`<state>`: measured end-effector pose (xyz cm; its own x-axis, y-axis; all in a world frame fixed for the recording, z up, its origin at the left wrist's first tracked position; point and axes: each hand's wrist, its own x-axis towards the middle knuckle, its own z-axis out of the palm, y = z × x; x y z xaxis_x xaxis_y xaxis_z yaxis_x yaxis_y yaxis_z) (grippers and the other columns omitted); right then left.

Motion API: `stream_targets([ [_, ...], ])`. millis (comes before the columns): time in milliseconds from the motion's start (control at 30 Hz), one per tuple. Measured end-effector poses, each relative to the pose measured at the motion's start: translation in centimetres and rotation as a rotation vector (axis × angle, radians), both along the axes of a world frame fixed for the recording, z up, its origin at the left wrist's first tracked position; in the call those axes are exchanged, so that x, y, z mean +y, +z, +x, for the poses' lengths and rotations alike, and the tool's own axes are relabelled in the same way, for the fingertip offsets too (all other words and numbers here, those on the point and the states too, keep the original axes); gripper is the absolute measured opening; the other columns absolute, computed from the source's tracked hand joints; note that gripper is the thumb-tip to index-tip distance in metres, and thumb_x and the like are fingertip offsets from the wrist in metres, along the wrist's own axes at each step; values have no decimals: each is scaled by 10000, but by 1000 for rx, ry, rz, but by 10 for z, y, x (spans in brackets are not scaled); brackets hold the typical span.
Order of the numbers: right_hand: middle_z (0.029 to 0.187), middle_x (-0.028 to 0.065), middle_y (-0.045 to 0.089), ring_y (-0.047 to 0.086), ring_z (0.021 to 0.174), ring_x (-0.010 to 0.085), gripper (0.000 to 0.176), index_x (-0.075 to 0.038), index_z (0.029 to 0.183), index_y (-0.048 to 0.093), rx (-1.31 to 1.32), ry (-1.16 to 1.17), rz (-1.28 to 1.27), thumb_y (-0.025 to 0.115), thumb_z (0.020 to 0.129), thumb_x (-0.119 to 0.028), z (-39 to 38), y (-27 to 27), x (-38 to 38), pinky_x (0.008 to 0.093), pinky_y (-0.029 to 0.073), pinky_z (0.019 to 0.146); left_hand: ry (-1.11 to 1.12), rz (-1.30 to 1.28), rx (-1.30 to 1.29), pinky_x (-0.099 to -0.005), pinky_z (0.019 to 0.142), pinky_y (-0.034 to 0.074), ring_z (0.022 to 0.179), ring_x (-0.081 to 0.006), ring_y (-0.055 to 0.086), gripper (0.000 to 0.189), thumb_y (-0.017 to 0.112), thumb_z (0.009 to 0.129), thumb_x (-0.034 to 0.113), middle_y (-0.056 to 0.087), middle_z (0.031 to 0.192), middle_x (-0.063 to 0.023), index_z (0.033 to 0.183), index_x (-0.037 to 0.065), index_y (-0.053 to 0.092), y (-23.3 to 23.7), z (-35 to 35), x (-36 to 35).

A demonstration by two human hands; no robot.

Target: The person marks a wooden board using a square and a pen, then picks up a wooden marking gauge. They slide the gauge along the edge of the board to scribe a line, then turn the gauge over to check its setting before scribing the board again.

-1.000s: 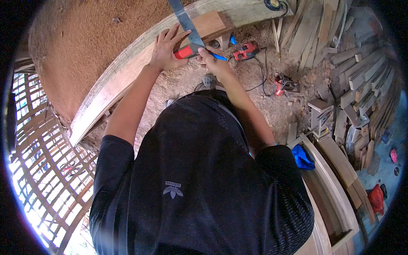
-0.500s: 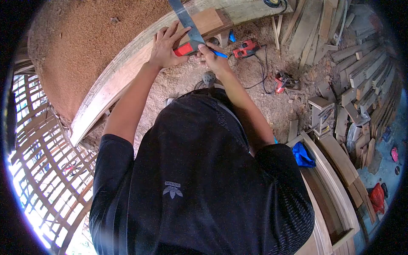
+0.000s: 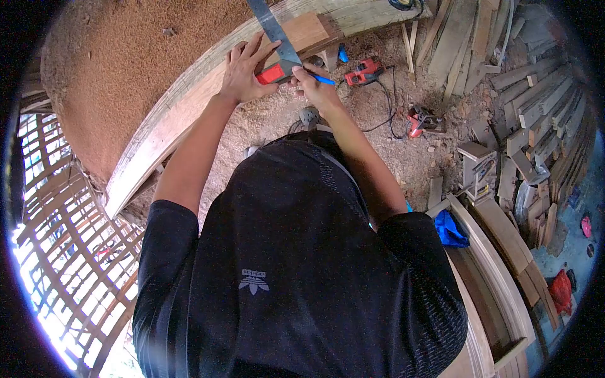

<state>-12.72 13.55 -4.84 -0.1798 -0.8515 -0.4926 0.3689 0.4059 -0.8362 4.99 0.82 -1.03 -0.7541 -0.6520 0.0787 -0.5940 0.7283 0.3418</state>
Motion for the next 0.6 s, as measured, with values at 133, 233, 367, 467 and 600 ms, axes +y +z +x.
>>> stream_targets([
  [133,891,27,641,713,977,183,287,-87,964,629,-4,2,7,587,1052,-357,0,3,0,316,538,777,-9,14,11,-678,1133,303,1402,-467,391,1048,845,530,448,336,1656,-55,1506,467,464,0,1,-1],
  [233,886,17,636,713,978,182,283,-91,974,629,-9,3,11,595,1051,-361,0,4,0,312,535,773,-13,15,15,-696,1130,295,1404,-468,389,1048,845,528,446,329,1661,-49,1505,465,466,-2,1,-1],
  [367,863,26,673,678,863,136,296,-51,1093,695,-12,-27,-18,604,1027,-325,1,-1,0,298,538,701,-8,20,5,-699,1128,294,1403,-469,389,1046,844,528,445,324,1663,-46,1504,465,468,-2,1,-1],
  [467,860,25,674,679,862,137,301,-50,1114,696,11,-19,-23,602,1027,-323,0,-2,0,299,539,700,-10,19,20,-700,1126,295,1401,-470,391,1044,844,530,444,322,1665,-46,1503,463,469,-2,1,-1],
  [600,863,27,679,680,864,138,305,-49,1126,697,23,-18,-20,602,1026,-321,0,-2,0,299,540,696,-9,15,13,-690,1128,301,1396,-470,396,1041,846,531,446,328,1661,-46,1503,458,472,1,1,0],
])
